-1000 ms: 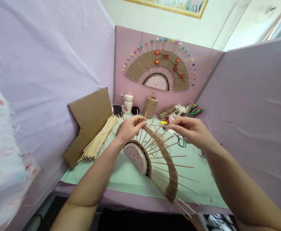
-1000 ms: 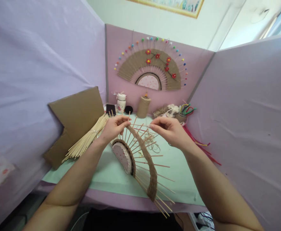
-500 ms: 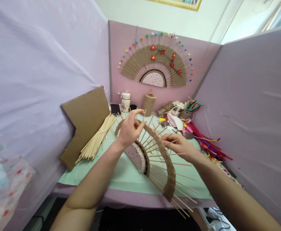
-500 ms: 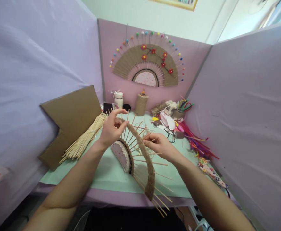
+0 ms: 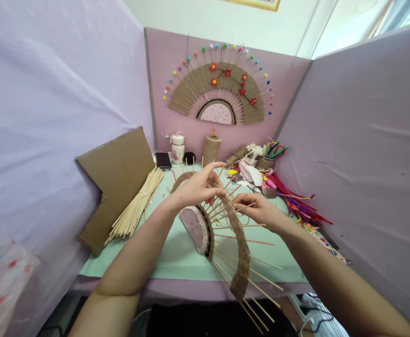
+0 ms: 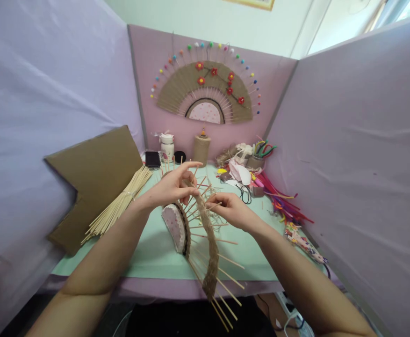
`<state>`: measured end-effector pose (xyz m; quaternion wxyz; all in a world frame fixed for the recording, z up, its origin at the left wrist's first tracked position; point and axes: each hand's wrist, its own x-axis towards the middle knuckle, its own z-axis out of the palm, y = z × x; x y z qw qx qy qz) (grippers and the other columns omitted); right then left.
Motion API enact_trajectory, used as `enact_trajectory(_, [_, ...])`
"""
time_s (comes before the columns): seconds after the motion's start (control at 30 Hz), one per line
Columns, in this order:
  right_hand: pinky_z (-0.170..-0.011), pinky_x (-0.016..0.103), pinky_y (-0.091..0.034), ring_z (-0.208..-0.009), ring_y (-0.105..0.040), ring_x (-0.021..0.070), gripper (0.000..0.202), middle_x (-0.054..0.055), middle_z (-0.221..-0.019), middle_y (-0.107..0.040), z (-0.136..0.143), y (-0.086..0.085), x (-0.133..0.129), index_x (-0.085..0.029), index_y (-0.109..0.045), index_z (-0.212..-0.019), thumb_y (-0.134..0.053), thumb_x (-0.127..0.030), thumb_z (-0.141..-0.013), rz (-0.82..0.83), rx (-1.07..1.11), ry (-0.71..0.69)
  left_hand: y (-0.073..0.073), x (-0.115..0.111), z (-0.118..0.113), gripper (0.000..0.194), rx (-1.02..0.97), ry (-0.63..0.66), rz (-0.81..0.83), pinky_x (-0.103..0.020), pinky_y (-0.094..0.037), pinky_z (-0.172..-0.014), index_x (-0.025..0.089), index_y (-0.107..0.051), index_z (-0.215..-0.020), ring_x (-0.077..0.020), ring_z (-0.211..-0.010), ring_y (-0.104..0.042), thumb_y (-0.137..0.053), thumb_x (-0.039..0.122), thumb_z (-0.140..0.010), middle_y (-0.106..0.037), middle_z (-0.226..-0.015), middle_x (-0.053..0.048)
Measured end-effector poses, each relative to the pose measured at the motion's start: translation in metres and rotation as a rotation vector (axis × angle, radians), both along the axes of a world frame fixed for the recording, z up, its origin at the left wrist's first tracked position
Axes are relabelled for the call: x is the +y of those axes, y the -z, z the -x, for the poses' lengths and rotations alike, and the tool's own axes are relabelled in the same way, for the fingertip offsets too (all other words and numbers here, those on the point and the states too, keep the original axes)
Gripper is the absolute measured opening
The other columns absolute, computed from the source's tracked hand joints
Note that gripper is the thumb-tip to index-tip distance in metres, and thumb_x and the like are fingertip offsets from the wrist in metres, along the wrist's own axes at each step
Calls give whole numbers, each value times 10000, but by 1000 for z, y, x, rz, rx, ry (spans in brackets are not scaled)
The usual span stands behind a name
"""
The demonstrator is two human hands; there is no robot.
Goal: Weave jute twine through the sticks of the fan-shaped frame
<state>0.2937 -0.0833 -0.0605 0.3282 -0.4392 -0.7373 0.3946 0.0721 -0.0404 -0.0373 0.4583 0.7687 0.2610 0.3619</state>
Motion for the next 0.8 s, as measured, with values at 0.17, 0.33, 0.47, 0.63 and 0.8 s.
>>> enact_trajectory(0.17, [-547, 252, -353, -578, -440, 106, 389, -10, -647, -549, -13, -17, 3, -155, -667, -822, -668, -540, -768, -35, 31, 100, -13, 15, -1, 547, 12, -31, -92, -186, -467, -487, 242, -492, -1295, -74, -536, -587, -668, 159, -784, -580, -820, 24])
enact_trajectory(0.33, [-506, 244, -324, -547, -412, 96, 405, -20, -625, -518, -20, -30, 5, -149, -680, -878, -676, -534, -754, -81, 32, 187, -11, 35, -1, 491, -13, -109, -62, -195, -463, -484, 227, -543, -1238, -70, -540, -564, -663, 139, -770, -581, -858, 9])
enact_trajectory(0.47, [-503, 243, -318, -567, -423, 99, 385, -2, -649, -552, -14, -39, 9, -152, -683, -831, -673, -529, -756, -163, 18, 213, 1, 48, -1, 430, -60, -177, -71, -197, -461, -484, 197, -553, -1201, -66, -529, -556, -660, 168, -785, -585, -856, 3])
enact_trajectory(0.63, [-492, 247, -297, -543, -398, 94, 342, -9, -621, -533, -4, -56, 14, -162, -659, -773, -654, -504, -781, -253, 25, 283, 10, 53, -2, 420, -62, -223, -116, -213, -493, -537, 192, -562, -1189, -81, -566, -597, -675, 194, -785, -604, -884, -5])
enact_trajectory(0.8, [-536, 264, -360, -594, -475, 121, 311, 19, -692, -594, 3, -64, 18, -180, -664, -780, -643, -489, -803, -318, 1, 246, 11, 49, -6, 399, -40, -272, -138, -217, -472, -517, 180, -566, -1182, -84, -536, -584, -666, 209, -797, -611, -850, 2])
